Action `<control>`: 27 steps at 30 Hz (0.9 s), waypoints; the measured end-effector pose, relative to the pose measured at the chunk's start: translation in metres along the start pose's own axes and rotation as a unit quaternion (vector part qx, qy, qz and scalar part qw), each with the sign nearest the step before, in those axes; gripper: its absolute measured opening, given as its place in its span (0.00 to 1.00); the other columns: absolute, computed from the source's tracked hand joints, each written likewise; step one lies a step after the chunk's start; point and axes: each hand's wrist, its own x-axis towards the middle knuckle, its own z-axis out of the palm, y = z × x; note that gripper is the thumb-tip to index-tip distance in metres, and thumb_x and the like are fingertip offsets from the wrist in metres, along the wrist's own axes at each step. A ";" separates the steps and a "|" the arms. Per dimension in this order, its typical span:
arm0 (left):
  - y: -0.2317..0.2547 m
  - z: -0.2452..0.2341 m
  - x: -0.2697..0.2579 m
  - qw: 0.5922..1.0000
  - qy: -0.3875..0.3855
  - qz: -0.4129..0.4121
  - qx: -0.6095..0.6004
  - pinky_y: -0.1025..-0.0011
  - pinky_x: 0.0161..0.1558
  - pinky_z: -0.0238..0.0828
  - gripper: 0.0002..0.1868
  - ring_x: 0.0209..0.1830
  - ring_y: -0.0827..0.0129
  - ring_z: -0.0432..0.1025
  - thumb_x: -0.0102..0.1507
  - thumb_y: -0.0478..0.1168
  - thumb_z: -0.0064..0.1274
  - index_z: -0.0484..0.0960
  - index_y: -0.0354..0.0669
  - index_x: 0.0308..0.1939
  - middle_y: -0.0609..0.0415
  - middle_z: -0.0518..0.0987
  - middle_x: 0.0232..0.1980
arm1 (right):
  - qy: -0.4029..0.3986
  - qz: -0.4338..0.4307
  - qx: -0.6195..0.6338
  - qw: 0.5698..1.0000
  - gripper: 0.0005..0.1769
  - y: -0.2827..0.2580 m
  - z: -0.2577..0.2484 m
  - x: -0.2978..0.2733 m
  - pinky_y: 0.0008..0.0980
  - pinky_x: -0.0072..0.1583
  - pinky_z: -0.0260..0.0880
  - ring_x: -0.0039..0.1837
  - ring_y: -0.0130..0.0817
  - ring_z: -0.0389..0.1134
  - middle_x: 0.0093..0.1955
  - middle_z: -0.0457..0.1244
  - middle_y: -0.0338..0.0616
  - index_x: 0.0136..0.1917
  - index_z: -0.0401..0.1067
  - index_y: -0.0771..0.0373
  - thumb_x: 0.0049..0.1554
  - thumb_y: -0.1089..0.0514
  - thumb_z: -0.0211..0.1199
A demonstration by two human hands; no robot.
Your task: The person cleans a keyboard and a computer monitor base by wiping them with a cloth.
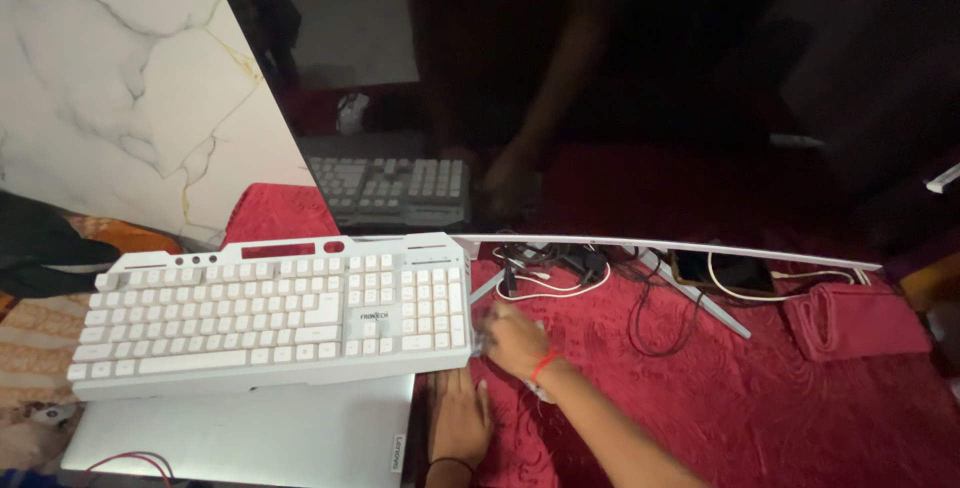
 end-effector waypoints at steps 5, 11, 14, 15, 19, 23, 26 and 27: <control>-0.001 0.000 0.000 1.000 -0.010 -0.005 0.004 0.48 0.74 0.43 0.30 0.73 0.38 0.54 0.67 0.45 0.42 0.63 0.26 0.68 0.31 0.65 0.69 | 0.186 0.024 -0.003 0.982 0.21 0.020 0.015 0.007 0.49 0.56 0.69 0.59 0.56 0.65 0.54 0.62 0.53 0.63 0.74 0.57 0.56 0.59 0.61; -0.002 0.003 -0.001 1.000 0.014 0.007 -0.014 0.47 0.72 0.44 0.31 0.73 0.36 0.54 0.67 0.45 0.41 0.62 0.26 0.69 0.29 0.65 0.70 | 0.069 -0.091 -0.019 0.993 0.23 0.003 0.036 0.010 0.48 0.60 0.67 0.60 0.56 0.63 0.59 0.61 0.59 0.61 0.76 0.59 0.50 0.63 0.62; -0.005 0.006 0.000 1.000 0.013 0.008 -0.014 0.48 0.73 0.45 0.30 0.72 0.36 0.56 0.68 0.46 0.41 0.63 0.25 0.68 0.29 0.66 0.69 | -0.032 -0.069 -0.043 0.996 0.20 -0.008 0.009 0.004 0.48 0.61 0.66 0.63 0.53 0.63 0.58 0.61 0.55 0.58 0.77 0.54 0.51 0.61 0.64; -0.005 0.005 -0.001 1.000 0.001 0.001 -0.006 0.49 0.73 0.46 0.30 0.72 0.37 0.56 0.68 0.46 0.41 0.64 0.26 0.67 0.30 0.67 0.68 | -0.044 -0.048 -0.043 0.997 0.22 -0.007 -0.002 0.000 0.49 0.60 0.65 0.64 0.52 0.62 0.57 0.61 0.53 0.60 0.77 0.51 0.51 0.62 0.63; -0.004 0.002 0.001 1.000 0.019 0.018 -0.003 0.47 0.73 0.46 0.30 0.70 0.36 0.57 0.67 0.46 0.41 0.65 0.25 0.66 0.30 0.69 0.66 | -0.031 0.064 -0.086 0.994 0.25 0.022 -0.013 -0.009 0.45 0.62 0.67 0.58 0.46 0.65 0.53 0.62 0.52 0.67 0.71 0.49 0.56 0.58 0.59; 0.000 -0.005 0.001 1.000 0.007 0.006 -0.007 0.48 0.73 0.46 0.30 0.70 0.36 0.57 0.67 0.46 0.41 0.65 0.25 0.67 0.30 0.68 0.66 | 0.173 0.042 -0.171 0.969 0.24 0.103 -0.017 -0.032 0.49 0.57 0.71 0.60 0.55 0.67 0.58 0.64 0.59 0.61 0.77 0.46 0.51 0.56 0.57; 0.005 -0.010 0.002 1.000 0.003 0.002 -0.003 0.48 0.73 0.45 0.30 0.71 0.36 0.56 0.66 0.46 0.41 0.64 0.25 0.67 0.30 0.67 0.68 | 0.144 0.183 -0.217 0.948 0.21 0.142 -0.032 -0.041 0.50 0.57 0.71 0.58 0.55 0.67 0.56 0.65 0.55 0.63 0.75 0.49 0.56 0.53 0.57; 0.006 -0.010 0.003 1.000 0.001 0.000 -0.003 0.48 0.73 0.45 0.31 0.71 0.36 0.56 0.66 0.46 0.41 0.64 0.25 0.67 0.30 0.66 0.68 | 0.148 0.211 -0.199 0.946 0.23 0.147 -0.036 -0.045 0.51 0.56 0.71 0.57 0.56 0.67 0.56 0.64 0.57 0.63 0.74 0.49 0.54 0.52 0.59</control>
